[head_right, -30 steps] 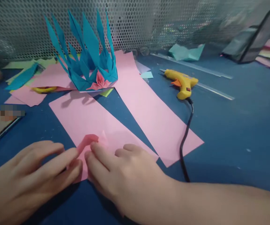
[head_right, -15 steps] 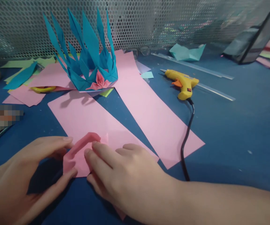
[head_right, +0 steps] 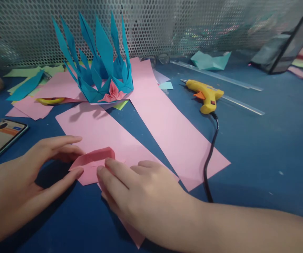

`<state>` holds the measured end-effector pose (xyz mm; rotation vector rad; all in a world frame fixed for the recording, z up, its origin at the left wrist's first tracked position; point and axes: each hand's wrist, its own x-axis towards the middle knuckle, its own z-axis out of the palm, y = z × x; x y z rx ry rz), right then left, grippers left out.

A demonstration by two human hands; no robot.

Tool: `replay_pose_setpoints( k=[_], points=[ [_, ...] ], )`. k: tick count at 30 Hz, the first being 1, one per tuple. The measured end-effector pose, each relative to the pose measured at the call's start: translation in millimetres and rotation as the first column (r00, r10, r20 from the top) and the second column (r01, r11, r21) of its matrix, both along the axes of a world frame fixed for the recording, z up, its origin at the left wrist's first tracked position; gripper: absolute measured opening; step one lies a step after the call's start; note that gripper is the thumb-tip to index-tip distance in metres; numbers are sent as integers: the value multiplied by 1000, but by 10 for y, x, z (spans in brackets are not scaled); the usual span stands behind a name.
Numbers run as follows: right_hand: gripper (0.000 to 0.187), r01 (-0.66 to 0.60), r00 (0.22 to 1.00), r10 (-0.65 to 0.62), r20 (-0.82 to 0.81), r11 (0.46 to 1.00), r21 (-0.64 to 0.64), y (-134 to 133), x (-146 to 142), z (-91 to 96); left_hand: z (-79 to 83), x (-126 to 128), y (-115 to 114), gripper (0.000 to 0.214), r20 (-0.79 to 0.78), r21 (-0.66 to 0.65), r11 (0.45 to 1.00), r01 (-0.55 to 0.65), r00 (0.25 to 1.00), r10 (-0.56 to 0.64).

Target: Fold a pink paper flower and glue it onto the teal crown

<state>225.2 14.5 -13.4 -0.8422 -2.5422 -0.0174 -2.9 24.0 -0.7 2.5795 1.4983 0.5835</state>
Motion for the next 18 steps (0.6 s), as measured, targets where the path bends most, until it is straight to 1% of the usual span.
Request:
replay_pose_setpoints(
  k=[2, 4, 6, 8, 11, 14, 18],
  points=[
    [29, -43, 999, 43, -3, 999, -8, -2, 35, 14, -11, -12, -8, 27, -21, 14, 999, 48, 999, -48],
    [30, -99, 995, 98, -22, 995, -23, -7, 73, 30, -27, -29, -13, 24, -45, 19, 992, 121, 992, -120],
    [28, -118, 991, 115, -67, 992, -38, -12, 97, 42, -43, -50, -12, 22, -67, 11, 982, 187, 980, -186],
    [27, -80, 989, 72, -132, 996, -49, -8, 100, 45, -56, -70, -10, 22, -92, 24, 971, 237, 968, -234],
    [28, 8, 978, -27, -206, 996, -90, 26, 77, 39, -62, -86, -13, 22, -127, 72, 954, 292, 951, -282],
    [23, 33, 975, -78, -209, 977, -210, 84, 59, 28, -59, -80, -20, 26, -115, 66, 955, 289, 953, -281],
    [18, 16, 968, -108, -227, 928, -373, 144, 54, 9, -47, -63, -23, 28, -75, 33, 965, 261, 963, -258]
  ],
)
